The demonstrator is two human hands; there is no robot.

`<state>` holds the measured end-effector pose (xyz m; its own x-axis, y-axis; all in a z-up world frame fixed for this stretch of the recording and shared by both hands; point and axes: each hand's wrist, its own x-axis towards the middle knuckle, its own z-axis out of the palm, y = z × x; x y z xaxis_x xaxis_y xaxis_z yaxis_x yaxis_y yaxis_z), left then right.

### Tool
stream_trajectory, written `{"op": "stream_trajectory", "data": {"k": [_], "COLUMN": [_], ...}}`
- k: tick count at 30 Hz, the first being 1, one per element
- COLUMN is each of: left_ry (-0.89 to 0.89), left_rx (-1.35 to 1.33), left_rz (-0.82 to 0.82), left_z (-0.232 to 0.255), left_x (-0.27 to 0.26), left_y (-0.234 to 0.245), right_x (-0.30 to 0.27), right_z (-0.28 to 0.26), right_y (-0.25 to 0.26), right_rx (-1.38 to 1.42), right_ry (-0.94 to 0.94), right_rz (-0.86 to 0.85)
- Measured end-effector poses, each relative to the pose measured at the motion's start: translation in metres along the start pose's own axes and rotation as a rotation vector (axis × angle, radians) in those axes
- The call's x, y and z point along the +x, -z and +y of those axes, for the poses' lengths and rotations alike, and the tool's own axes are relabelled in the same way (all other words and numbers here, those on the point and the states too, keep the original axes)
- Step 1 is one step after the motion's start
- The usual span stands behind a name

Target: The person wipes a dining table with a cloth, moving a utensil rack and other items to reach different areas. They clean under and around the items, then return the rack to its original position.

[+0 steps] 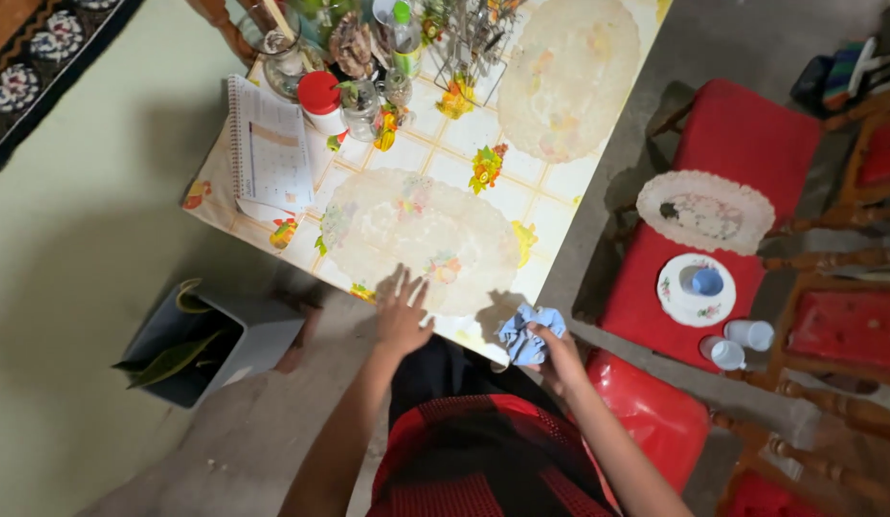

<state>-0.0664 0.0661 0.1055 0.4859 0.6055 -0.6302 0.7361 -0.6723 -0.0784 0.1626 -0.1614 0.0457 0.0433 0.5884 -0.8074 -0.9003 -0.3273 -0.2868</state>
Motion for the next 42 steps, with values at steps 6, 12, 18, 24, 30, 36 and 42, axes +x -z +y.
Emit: {"op": "stream_trajectory", "data": {"k": [6,12,18,24,30,36,42], "left_ry": [0.015,-0.207,-0.579,-0.286,-0.381,-0.345,-0.353], "left_rx": [0.154,0.134,-0.049,-0.076,-0.067,-0.031,-0.048], "left_rz": [-0.304,-0.348,-0.209,0.213,0.114,0.062,-0.003], "left_z": [-0.023,-0.008,-0.049,-0.159,-0.196,-0.192,-0.197], "left_x": [0.014,0.014,0.034,0.066,0.063,0.064,0.066], "left_y": [0.007,0.005,-0.016,0.009,0.017,0.024,0.024], "right_x": [-0.014,-0.026,0.017,0.055,0.108,0.113,0.137], "right_z": [0.003,0.014,0.061,0.045,0.071,0.052,0.055], "right_y": [-0.016,-0.068,-0.078,-0.107,-0.194,-0.310,-0.265], "right_rx": [0.026,0.049,-0.340,-1.058,-1.272,-1.445,-1.398], "right_ry": [-0.062,-0.074,0.326,0.637,0.542,0.798,0.821], "right_rz": [0.260,0.437,0.619,0.832,0.674,0.441,0.443]}}
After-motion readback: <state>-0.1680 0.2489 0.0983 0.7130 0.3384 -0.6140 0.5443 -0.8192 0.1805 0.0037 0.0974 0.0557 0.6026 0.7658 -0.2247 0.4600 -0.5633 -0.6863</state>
